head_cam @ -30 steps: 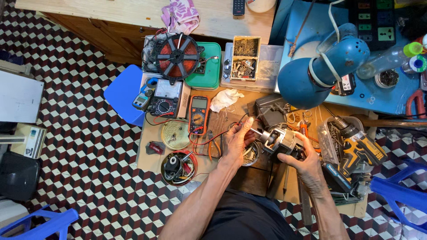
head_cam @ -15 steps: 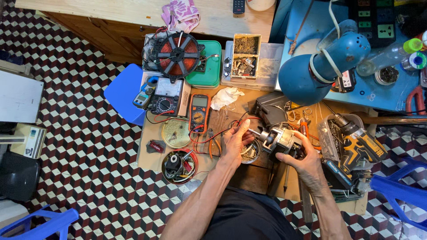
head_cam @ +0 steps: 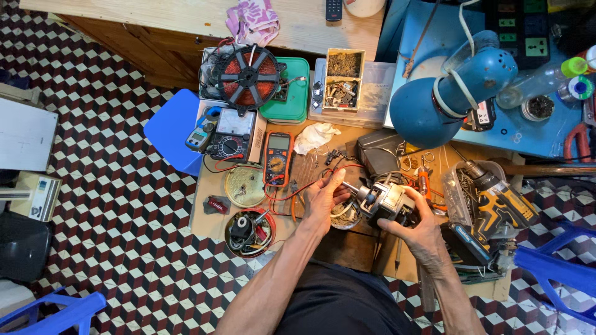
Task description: The person repairs a small electric motor at a cluttered workbench. They pick small parts from a parts bin, unscrew and separate the motor housing by hand, use a cordless drill on the assembly, and manipulate wires and components with a screwdriver while reassembling the unit.
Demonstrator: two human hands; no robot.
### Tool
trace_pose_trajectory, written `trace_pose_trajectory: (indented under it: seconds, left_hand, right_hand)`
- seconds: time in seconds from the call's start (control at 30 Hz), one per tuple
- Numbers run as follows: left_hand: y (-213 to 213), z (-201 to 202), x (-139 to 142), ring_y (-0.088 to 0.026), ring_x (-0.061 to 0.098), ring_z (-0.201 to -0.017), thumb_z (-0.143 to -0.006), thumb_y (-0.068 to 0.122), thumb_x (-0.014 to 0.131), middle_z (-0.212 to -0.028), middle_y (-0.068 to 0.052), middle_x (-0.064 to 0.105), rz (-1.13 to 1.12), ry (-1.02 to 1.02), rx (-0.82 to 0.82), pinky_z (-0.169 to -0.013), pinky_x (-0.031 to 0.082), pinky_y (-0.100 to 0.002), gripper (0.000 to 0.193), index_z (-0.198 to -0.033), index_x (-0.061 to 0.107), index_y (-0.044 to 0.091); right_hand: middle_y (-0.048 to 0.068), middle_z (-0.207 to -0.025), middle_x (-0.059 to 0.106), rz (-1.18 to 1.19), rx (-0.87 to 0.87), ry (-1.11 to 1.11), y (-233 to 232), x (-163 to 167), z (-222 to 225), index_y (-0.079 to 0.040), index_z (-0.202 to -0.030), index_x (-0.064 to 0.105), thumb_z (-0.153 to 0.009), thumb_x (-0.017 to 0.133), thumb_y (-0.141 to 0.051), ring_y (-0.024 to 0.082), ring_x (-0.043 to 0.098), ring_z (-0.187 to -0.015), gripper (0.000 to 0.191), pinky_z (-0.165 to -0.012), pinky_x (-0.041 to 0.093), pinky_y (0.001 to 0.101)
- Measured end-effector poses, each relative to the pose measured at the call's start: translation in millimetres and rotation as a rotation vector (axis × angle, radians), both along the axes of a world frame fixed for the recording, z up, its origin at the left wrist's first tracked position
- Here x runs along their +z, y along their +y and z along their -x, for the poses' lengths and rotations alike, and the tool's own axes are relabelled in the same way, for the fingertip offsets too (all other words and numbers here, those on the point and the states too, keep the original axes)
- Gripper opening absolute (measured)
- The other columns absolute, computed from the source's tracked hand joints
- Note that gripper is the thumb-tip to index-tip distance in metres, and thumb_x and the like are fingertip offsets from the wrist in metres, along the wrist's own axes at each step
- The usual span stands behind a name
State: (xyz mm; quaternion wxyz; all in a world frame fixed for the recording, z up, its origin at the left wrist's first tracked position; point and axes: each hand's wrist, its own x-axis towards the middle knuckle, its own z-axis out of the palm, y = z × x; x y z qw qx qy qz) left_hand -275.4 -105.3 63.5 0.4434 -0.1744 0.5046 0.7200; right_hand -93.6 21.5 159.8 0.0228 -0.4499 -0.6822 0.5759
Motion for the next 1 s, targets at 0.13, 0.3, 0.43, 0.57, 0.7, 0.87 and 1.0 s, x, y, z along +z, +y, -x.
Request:
trace_pose_trajectory:
  seconds: [0.13, 0.3, 0.43, 0.57, 0.7, 0.87, 1.0]
  left_hand:
    - [-3, 5, -3, -0.013, 0.07, -0.073, -0.084, 0.03, 0.084, -0.088, -0.005, 0.071, -0.02, -0.024, -0.016, -0.066, 0.061, -0.026, 0.035, -0.102, 0.068, 0.004]
    - [-14, 24, 0, -0.012, 0.072, -0.078, -0.087, 0.033, 0.079, -0.1, -0.011, 0.077, -0.04, 0.064, -0.083, -0.072, 0.061, -0.024, 0.036, -0.108, 0.072, 0.004]
    - [-33, 36, -2, -0.011, 0.076, -0.085, -0.086, 0.036, 0.075, -0.101, -0.009, 0.079, -0.073, 0.102, -0.12, -0.074, 0.061, -0.022, 0.039, -0.11, 0.072, 0.005]
    - [-39, 36, -18, -0.014, 0.072, -0.076, -0.089, 0.034, 0.08, -0.094, -0.012, 0.076, 0.113, 0.133, -0.084, -0.067, 0.059, -0.025, 0.036, -0.104, 0.067, 0.003]
    - [-42, 36, -36, -0.016, 0.068, -0.073, -0.09, 0.033, 0.084, -0.089, -0.01, 0.071, 0.261, 0.138, -0.056, -0.065, 0.057, -0.027, 0.038, -0.101, 0.064, 0.003]
    - [-52, 39, -36, -0.016, 0.073, -0.084, -0.088, 0.034, 0.076, -0.096, -0.011, 0.077, 0.092, 0.131, -0.15, -0.075, 0.06, -0.029, 0.035, -0.103, 0.069, 0.004]
    - [-55, 34, -30, -0.016, 0.074, -0.092, -0.089, 0.035, 0.071, -0.101, -0.011, 0.077, 0.031, 0.149, -0.17, -0.083, 0.061, -0.031, 0.034, -0.106, 0.07, 0.005]
  right_hand:
    - [0.017, -0.127, 0.065, -0.121, 0.047, 0.025, -15, 1, 6, -0.008, -0.149, 0.04, -0.061, 0.089, -0.035, 0.026, 0.065, -0.118, 0.103, -0.1, 0.053, 0.0408]
    - [0.016, -0.126, 0.064, -0.238, 0.037, 0.067, -49, -6, 20, -0.008, -0.144, 0.038, -0.063, 0.091, -0.032, 0.024, 0.066, -0.117, 0.1, -0.099, 0.053, 0.0385]
    - [0.018, -0.127, 0.059, -0.418, 0.037, 0.102, -70, -18, 30, -0.006, -0.14, 0.043, -0.061, 0.094, -0.029, 0.029, 0.061, -0.118, 0.097, -0.099, 0.051, 0.041]
    - [0.019, -0.13, 0.056, -0.577, 0.065, 0.198, -81, -28, 32, -0.003, -0.138, 0.044, -0.057, 0.096, -0.027, 0.036, 0.055, -0.124, 0.098, -0.104, 0.046, 0.045]
    - [0.018, -0.131, 0.056, -0.721, 0.126, 0.274, -85, -38, 33, -0.003, -0.137, 0.045, -0.057, 0.096, -0.025, 0.037, 0.054, -0.126, 0.097, -0.108, 0.043, 0.0477]
    - [0.018, -0.133, 0.056, -0.779, 0.121, 0.28, -94, -48, 29, -0.001, -0.136, 0.045, -0.055, 0.095, -0.021, 0.041, 0.052, -0.128, 0.097, -0.11, 0.042, 0.0489]
    - [0.019, -0.136, 0.056, -0.791, 0.11, 0.272, -100, -58, 28, 0.001, -0.135, 0.045, -0.058, 0.094, -0.018, 0.04, 0.053, -0.129, 0.094, -0.111, 0.043, 0.048]
